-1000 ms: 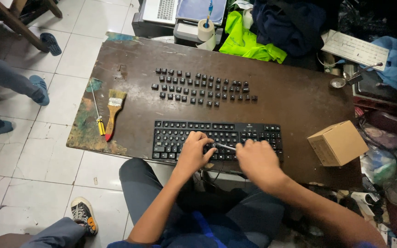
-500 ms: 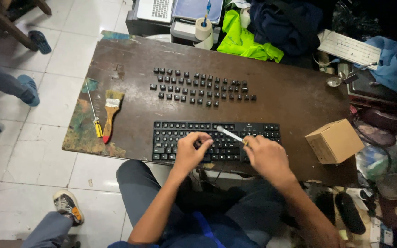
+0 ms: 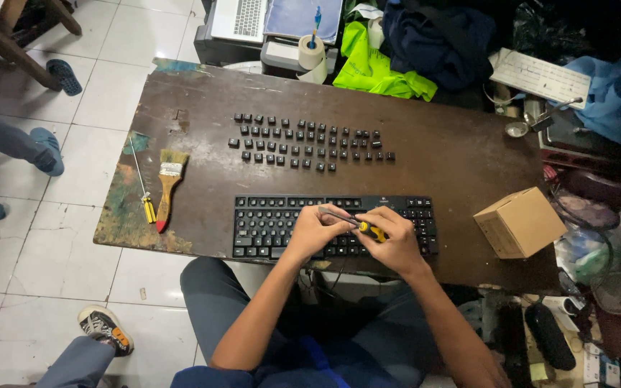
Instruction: Disassembling a computer keyboard by removing keycaps and prying the frame apart using a screwdriver.
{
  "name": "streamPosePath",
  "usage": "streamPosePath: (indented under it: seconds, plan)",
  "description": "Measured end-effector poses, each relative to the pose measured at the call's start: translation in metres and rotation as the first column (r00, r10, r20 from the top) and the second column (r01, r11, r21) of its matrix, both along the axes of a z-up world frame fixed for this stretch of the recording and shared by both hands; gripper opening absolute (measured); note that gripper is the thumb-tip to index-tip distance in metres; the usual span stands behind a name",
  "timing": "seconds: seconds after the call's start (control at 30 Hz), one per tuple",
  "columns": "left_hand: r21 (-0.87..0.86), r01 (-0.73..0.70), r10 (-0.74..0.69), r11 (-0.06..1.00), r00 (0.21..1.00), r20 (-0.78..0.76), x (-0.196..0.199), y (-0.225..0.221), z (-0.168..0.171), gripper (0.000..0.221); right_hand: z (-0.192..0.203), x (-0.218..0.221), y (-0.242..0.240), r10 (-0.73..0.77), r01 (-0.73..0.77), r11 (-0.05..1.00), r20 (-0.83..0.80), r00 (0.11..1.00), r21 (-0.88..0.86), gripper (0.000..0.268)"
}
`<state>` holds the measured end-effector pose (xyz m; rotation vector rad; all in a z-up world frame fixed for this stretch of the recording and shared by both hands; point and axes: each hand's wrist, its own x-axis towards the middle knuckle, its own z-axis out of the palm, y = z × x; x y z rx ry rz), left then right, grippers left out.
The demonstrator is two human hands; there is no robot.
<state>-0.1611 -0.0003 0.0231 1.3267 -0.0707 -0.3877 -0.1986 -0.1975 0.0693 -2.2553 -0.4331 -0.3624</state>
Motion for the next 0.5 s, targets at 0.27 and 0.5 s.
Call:
streamPosePath:
  seconds: [0.27,0.5]
  plan:
    - [0.207,-0.095,0.078,0.974,0.993,0.088,0.001,-0.005,-0.022,0.017,-0.026,0.001,0.001,-0.031,0.042,0.995,0.119,0.992,-0.090,0.034]
    - [0.045,-0.204,0.130,0.978,0.763,0.633,-0.004,-0.013,-0.027,0.021,-0.020,0.013,0.010,-0.056,0.068,0.995,0.153,0.987,-0.074,0.020]
